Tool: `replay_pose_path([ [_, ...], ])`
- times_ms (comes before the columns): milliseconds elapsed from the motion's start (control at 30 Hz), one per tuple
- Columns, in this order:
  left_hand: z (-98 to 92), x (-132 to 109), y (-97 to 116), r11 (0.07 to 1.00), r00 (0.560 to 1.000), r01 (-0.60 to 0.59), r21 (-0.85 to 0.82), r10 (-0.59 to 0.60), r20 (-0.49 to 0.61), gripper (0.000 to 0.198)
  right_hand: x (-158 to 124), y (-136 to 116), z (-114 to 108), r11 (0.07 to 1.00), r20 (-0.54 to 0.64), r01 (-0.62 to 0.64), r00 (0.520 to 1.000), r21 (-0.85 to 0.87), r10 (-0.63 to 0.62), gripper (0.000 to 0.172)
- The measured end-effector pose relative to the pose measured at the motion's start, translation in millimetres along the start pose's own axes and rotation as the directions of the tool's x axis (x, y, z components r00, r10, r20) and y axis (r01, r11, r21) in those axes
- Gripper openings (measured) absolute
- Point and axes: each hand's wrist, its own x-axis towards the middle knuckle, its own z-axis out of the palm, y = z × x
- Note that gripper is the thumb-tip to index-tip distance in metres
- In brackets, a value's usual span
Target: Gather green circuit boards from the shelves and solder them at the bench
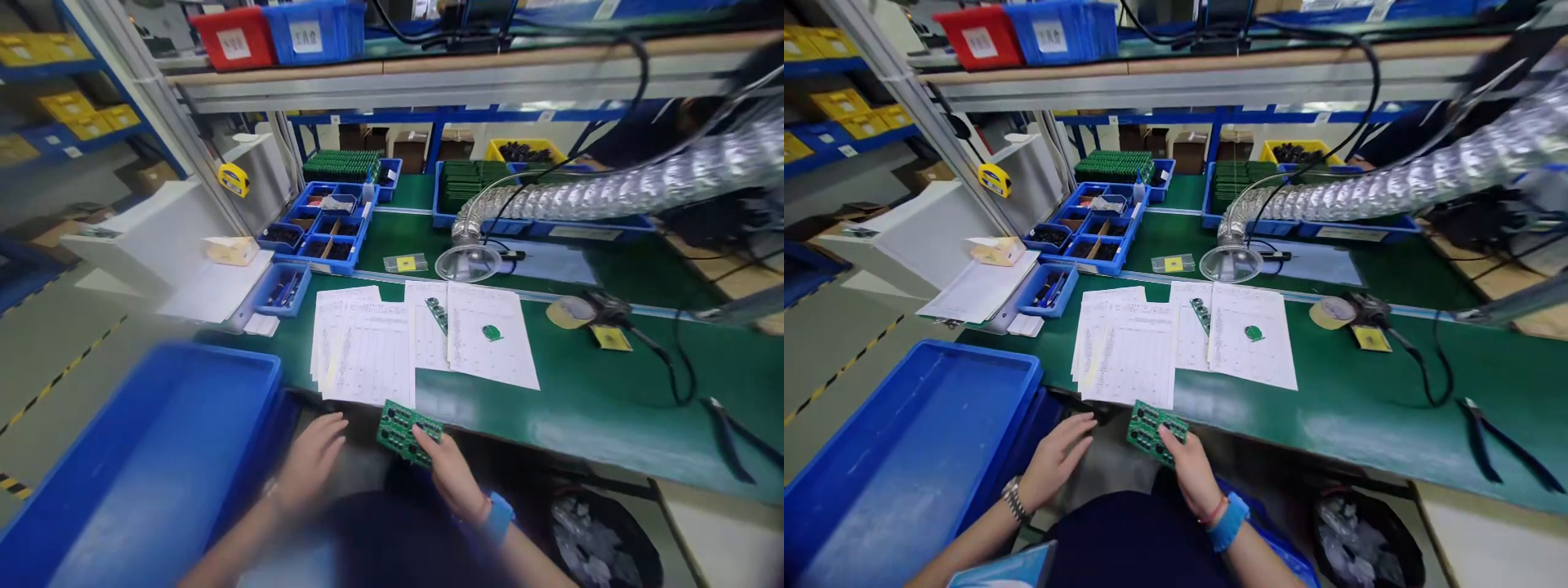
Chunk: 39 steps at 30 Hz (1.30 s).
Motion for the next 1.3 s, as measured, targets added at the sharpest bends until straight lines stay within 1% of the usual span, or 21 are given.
replay_pose_path([
  [33, 5.5, 22, -5, 0.987, 0.991, 0.137, -0.08, -0.137, 0.004, 0.026, 16, -12, -16, 0.999, -0.012, -0.011, 1.0, -0.031, 0.01, 0.039],
  [67, 10.6, 44, -10, 0.955, 0.968, 0.251, -0.155, -0.252, 0.017, 0.027, 32, -23, -30, 0.998, -0.015, -0.024, 1.0, -0.06, 0.023, 0.039],
  [100, 15.4, 63, -15, 0.917, 0.941, 0.336, -0.215, -0.338, 0.031, 0.028, 47, -32, -41, 0.996, -0.008, -0.043, 0.999, -0.084, 0.043, 0.04],
  [167, 23.2, 95, -28, 0.853, 0.896, 0.436, -0.286, -0.441, 0.049, 0.03, 75, -46, -53, 0.988, 0.037, -0.084, 0.995, -0.127, 0.089, 0.041],
  [200, 26.1, 108, -35, 0.833, 0.88, 0.465, -0.301, -0.472, 0.053, 0.032, 89, -50, -54, 0.984, 0.063, -0.096, 0.992, -0.15, 0.106, 0.041],
  [267, 29.6, 132, -51, 0.793, 0.85, 0.511, -0.331, -0.523, 0.06, 0.034, 114, -52, -51, 0.975, 0.104, -0.11, 0.986, -0.193, 0.132, 0.041],
  [400, 28.2, 184, -85, 0.708, 0.799, 0.572, -0.413, -0.594, 0.089, 0.037, 153, -43, -35, 0.961, 0.134, -0.132, 0.977, -0.243, 0.168, 0.041],
  [467, 26.2, 214, -100, 0.677, 0.786, 0.583, -0.449, -0.61, 0.101, 0.035, 167, -36, -31, 0.952, 0.125, -0.179, 0.969, -0.25, 0.215, 0.041],
  [533, 26.0, 243, -115, 0.658, 0.784, 0.58, -0.48, -0.612, 0.109, 0.033, 175, -29, -31, 0.941, 0.096, -0.227, 0.962, -0.25, 0.257, 0.04],
  [633, 30.6, 276, -134, 0.627, 0.782, 0.576, -0.525, -0.61, 0.128, 0.032, 180, -27, -34, 0.921, 0.07, -0.279, 0.949, -0.271, 0.308, 0.039],
  [700, 35.4, 288, -144, 0.602, 0.775, 0.583, -0.546, -0.613, 0.152, 0.032, 182, -30, -34, 0.907, 0.07, -0.301, 0.94, -0.294, 0.334, 0.037],
  [767, 39.9, 295, -150, 0.582, 0.766, 0.596, -0.554, -0.618, 0.176, 0.032, 183, -33, -33, 0.897, 0.06, -0.312, 0.936, -0.314, 0.347, 0.035],
  [900, 43.9, 301, -154, 0.565, 0.749, 0.619, -0.545, -0.634, 0.194, 0.036, 184, -38, -28, 0.88, 0.026, -0.326, 0.934, -0.346, 0.356, 0.033],
  [1000, 43.4, 306, -155, 0.585, 0.754, 0.621, -0.522, -0.627, 0.195, 0.042, 184, -43, -25, 0.875, 0.009, -0.336, 0.932, -0.35, 0.361, 0.029],
  [1067, 42.2, 309, -155, 0.621, 0.775, 0.608, -0.495, -0.6, 0.198, 0.041, 185, -46, -23, 0.869, -0.007, -0.346, 0.93, -0.354, 0.368, 0.028],
  [1167, 39.0, 310, -148, 0.715, 0.837, 0.543, -0.44, -0.505, 0.211, 0.025, 186, -48, -23, 0.867, -0.012, -0.353, 0.928, -0.351, 0.373, 0.027],
  [1233, 35.1, 303, -139, 0.779, 0.885, 0.465, -0.42, -0.409, 0.22, 0.016, 186, -47, -24, 0.874, 0.011, -0.351, 0.926, -0.336, 0.377, 0.027],
  [1300, 29.4, 290, -126, 0.817, 0.923, 0.378, -0.435, -0.295, 0.248, 0.017, 187, -46, -25, 0.878, 0.041, -0.356, 0.921, -0.32, 0.388, 0.029],
])
